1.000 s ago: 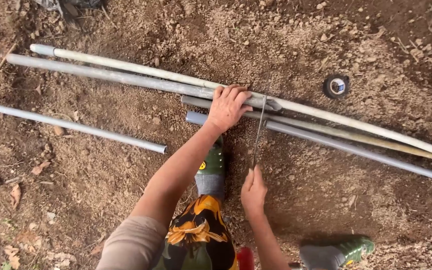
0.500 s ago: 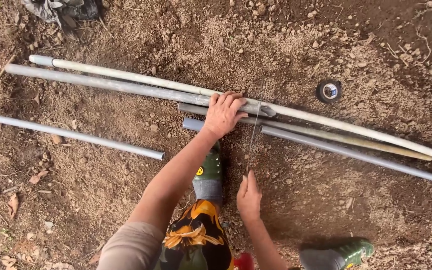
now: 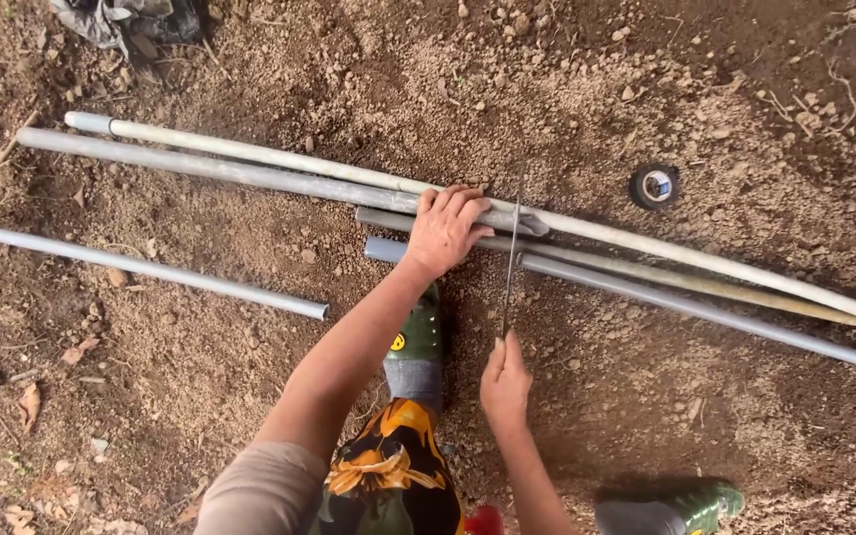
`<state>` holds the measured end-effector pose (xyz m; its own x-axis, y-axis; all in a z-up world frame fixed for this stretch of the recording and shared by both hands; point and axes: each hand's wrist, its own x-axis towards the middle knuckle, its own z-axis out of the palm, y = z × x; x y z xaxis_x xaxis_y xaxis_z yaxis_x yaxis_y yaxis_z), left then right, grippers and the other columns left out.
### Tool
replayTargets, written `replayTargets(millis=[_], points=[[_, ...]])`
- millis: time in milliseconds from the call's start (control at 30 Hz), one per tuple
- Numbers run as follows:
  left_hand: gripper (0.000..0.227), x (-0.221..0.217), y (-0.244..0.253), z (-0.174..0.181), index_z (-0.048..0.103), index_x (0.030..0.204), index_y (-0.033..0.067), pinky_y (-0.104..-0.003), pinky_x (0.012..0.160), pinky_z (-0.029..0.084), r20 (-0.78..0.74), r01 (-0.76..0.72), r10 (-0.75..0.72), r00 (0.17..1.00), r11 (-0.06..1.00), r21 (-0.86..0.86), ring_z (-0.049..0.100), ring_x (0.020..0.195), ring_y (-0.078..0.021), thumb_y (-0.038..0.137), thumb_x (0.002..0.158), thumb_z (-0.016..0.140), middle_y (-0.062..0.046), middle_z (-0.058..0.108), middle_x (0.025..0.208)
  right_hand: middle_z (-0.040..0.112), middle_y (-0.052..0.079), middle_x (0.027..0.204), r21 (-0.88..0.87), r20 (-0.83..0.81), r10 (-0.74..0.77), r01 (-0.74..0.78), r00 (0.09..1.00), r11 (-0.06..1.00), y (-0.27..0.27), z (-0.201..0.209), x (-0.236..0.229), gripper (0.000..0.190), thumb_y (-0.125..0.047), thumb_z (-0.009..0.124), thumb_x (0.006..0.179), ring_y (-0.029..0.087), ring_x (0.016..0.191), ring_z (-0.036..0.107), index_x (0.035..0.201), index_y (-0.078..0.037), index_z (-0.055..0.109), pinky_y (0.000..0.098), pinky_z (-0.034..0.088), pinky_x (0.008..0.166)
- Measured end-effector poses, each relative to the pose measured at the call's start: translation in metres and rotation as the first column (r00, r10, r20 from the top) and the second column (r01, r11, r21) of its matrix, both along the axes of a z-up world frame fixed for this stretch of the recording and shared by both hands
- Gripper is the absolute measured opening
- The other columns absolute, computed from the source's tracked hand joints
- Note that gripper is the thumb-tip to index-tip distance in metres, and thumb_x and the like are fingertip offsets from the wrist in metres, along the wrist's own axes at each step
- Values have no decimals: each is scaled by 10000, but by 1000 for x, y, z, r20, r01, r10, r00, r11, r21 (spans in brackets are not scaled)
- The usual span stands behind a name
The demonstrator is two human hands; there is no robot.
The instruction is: Sawing a metal or plastic pipe with a hacksaw and then connecting pipe sections together using a coupling.
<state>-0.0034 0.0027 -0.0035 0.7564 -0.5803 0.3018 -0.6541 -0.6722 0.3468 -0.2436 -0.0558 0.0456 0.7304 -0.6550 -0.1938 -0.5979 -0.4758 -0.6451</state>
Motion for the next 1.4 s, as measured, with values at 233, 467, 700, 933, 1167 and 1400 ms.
replayTargets(millis=[233, 467, 700, 933, 1167, 1400], points=[[452, 2, -3, 0, 510, 1141, 250, -378, 918, 319, 42, 3, -2, 999, 1000, -17, 476, 1157, -169, 558, 814, 557, 28, 544, 1149, 662, 266, 857, 2, 70, 14, -14, 997, 1000, -14, -11, 15, 342, -217, 459, 967, 384, 752, 662, 1227, -28, 578, 457, 544, 586], [422, 0, -1, 0, 524, 1104, 249, -385, 910, 340, 57, -5, 7, 998, 1000, -30, 477, 1164, -177, 542, 804, 581, 30, 537, 1159, 665, 236, 908, 41, -14, 7, -7, 1000, 999, -15, 0, 34, 340, -264, 401, 990, 391, 823, 653, 1263, -118, 541, 500, 540, 683], [338, 0, 1, -3, 549, 1051, 252, -373, 912, 336, 11, 0, 0, 1000, 998, -56, 458, 1191, -165, 495, 820, 590, 48, 527, 1183, 670, 234, 864, -11, -50, 55, -56, 997, 998, 8, -12, -7, 329, -268, 429, 973, 361, 783, 672, 1233, -117, 561, 452, 561, 600], [326, 0, 1, -11, 554, 1051, 255, -379, 923, 335, 0, -6, 6, 1000, 998, -58, 453, 1200, -171, 491, 828, 589, 42, 519, 1192, 638, 305, 944, 96, 13, -3, 2, 1000, 995, -4, -15, -9, 395, -258, 416, 990, 395, 833, 660, 1240, 20, 542, 480, 568, 686], [406, 2, 9, 13, 566, 1037, 213, -380, 856, 367, -59, 15, -14, 998, 1000, 11, 478, 984, -221, 560, 828, 532, -17, 527, 1020, 597, 112, 727, 173, 80, -28, 13, 996, 985, -8, -15, -27, 297, -167, 413, 970, 195, 593, 558, 1196, -38, 556, 309, 468, 462], [454, 7, 10, 53, 567, 1031, 250, -389, 845, 364, -349, 101, -21, 937, 972, 213, 498, 943, -228, 640, 802, 536, -32, 567, 997, 502, -23, 589, 128, 176, 125, -148, 977, 981, -18, -12, -49, 269, -127, 368, 987, 50, 410, 446, 1149, 14, 530, 169, 417, 287]])
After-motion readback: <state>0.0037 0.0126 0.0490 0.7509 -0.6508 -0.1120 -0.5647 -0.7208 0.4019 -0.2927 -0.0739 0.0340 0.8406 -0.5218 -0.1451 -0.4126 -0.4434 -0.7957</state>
